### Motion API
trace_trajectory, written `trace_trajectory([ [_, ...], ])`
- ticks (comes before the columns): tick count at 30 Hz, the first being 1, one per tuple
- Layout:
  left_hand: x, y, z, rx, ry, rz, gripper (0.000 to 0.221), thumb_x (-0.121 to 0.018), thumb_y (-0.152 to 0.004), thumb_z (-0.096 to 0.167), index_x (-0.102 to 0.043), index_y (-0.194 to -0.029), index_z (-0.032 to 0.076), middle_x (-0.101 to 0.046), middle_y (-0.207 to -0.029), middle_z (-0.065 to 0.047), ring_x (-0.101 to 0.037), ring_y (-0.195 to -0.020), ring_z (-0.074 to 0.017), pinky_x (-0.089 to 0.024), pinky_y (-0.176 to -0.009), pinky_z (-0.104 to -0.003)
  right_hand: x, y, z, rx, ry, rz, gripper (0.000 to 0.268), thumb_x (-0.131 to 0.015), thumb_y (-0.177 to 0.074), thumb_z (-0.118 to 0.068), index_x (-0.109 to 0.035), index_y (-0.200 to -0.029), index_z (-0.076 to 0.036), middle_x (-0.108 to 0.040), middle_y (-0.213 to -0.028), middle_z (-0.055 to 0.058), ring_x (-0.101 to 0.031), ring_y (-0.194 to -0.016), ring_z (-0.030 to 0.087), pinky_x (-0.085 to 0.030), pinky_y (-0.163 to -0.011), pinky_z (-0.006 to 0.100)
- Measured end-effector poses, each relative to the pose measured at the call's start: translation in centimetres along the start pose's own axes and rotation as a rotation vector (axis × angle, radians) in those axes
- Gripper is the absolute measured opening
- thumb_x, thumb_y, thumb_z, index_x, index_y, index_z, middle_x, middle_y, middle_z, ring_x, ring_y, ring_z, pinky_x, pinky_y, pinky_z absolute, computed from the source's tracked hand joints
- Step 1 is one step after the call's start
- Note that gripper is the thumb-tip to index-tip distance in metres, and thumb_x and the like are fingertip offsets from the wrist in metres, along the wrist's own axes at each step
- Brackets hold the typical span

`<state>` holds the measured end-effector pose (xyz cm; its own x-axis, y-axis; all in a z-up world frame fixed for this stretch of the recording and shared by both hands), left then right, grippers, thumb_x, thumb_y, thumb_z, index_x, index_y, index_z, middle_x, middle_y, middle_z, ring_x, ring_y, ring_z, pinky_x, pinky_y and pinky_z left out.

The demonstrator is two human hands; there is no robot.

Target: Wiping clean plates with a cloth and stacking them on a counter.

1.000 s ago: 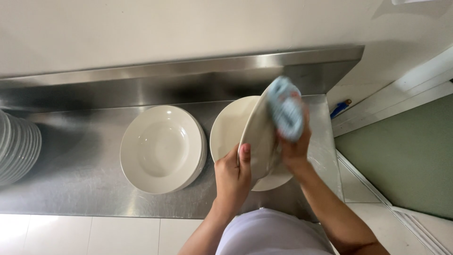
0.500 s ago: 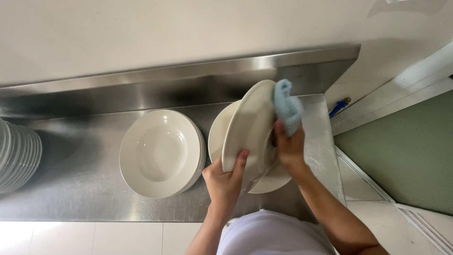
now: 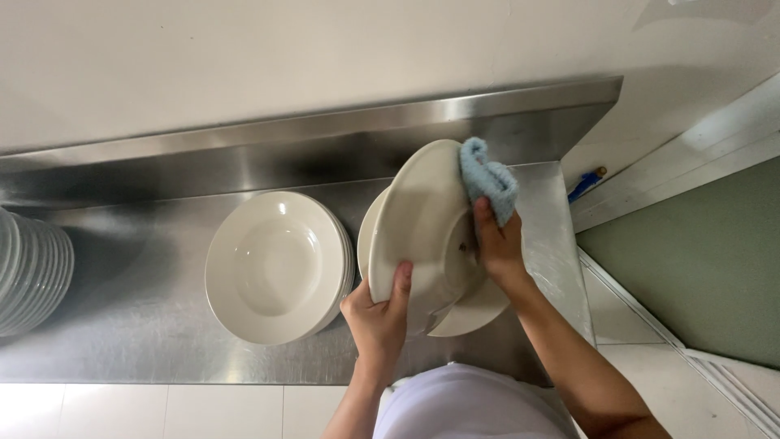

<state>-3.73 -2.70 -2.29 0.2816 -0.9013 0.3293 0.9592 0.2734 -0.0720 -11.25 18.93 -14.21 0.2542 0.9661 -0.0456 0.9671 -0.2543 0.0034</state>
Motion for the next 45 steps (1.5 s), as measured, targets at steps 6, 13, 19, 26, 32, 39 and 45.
trace_trajectory([
  [6, 0.0, 0.2, -0.1, 0.004, 0.016, 0.023, 0.035, -0.07, -0.098, 0.031, -0.075, -0.092, -0.004, -0.068, -0.06, -0.004, -0.056, -0.058, -0.0039, -0.05, -0.054, -0.026, 0.5, 3.4, 2.3, -0.317, 0.093, -0.05, 0.09, -0.036, -0.1, -0.068, -0.032, -0.157, 0.003, -0.043, -0.158, 0.021, -0.038, -0.147, 0.032, -0.029, -0.122, 0.04],
  [13, 0.0, 0.4, -1.1, 0.019, -0.001, 0.029, 0.043, -0.063, -0.102, 0.037, -0.069, -0.083, -0.002, -0.057, -0.055, -0.002, -0.047, -0.054, -0.0056, -0.04, -0.048, -0.028, -2.3, 8.4, -2.0, -0.432, -0.173, -0.108, 0.093, -0.034, -0.094, -0.065, -0.009, -0.161, -0.006, -0.028, -0.163, 0.02, -0.032, -0.149, 0.033, -0.03, -0.119, 0.042],
  [19, -0.1, 0.2, -0.3, -0.006, 0.017, 0.02, 0.044, -0.056, -0.106, 0.038, -0.065, -0.089, -0.002, -0.055, -0.057, -0.002, -0.044, -0.055, -0.0064, -0.038, -0.048, -0.029, -2.1, 11.9, -2.3, -0.535, -0.024, -0.203, 0.092, -0.035, -0.094, -0.066, -0.01, -0.161, -0.007, -0.031, -0.165, 0.014, -0.034, -0.148, 0.028, -0.029, -0.118, 0.039],
  [26, -0.5, 0.3, -0.5, 0.008, 0.029, -0.01, 0.045, -0.052, -0.107, 0.039, -0.064, -0.094, -0.002, -0.053, -0.06, -0.005, -0.043, -0.057, -0.0093, -0.039, -0.051, -0.031, -2.6, 14.0, -4.0, -0.64, -0.491, -0.273, 0.089, -0.046, -0.096, -0.062, -0.023, -0.162, -0.007, -0.044, -0.146, 0.011, -0.046, -0.127, 0.022, -0.037, -0.108, 0.039],
  [32, -0.5, 0.4, 0.6, -0.027, 0.029, -0.012, 0.041, -0.059, -0.103, 0.039, -0.067, -0.102, -0.001, -0.061, -0.065, -0.006, -0.052, -0.058, -0.0096, -0.045, -0.054, -0.03, -3.0, 13.6, -7.6, -0.592, -0.584, -0.322, 0.084, -0.048, -0.091, -0.06, -0.024, -0.157, -0.012, -0.047, -0.147, 0.004, -0.049, -0.128, 0.018, -0.039, -0.11, 0.04],
  [39, 0.8, 0.1, -0.4, 0.014, 0.049, -0.016, 0.031, -0.074, -0.098, 0.03, -0.074, -0.101, -0.001, -0.066, -0.064, -0.01, -0.051, -0.061, -0.0096, -0.048, -0.055, -0.029, 0.1, 10.9, -10.6, -0.164, -0.617, -0.154, 0.077, -0.057, -0.099, -0.056, -0.035, -0.152, -0.005, -0.049, -0.144, 0.011, -0.05, -0.133, 0.025, -0.044, -0.112, 0.045],
  [45, 5.5, 1.3, 5.0, -0.461, -0.084, -0.136, 0.022, -0.08, -0.09, 0.021, -0.076, -0.102, 0.003, -0.072, -0.08, -0.01, -0.069, -0.064, -0.019, -0.055, -0.058, -0.032, 3.4, 7.3, -9.4, -0.41, -0.688, -0.121, 0.065, -0.052, -0.106, -0.057, -0.048, -0.15, -0.01, -0.061, -0.14, 0.011, -0.066, -0.121, 0.024, -0.057, -0.096, 0.044],
])
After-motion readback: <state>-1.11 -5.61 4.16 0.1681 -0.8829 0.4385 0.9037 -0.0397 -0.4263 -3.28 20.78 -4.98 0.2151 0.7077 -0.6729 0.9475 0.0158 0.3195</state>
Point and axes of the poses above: each hand's wrist, its own y-axis away from the middle knuckle, its own x-axis out of the back of the hand, z = x × y, the point moved 4 cm from there along -y, towards the middle knuckle
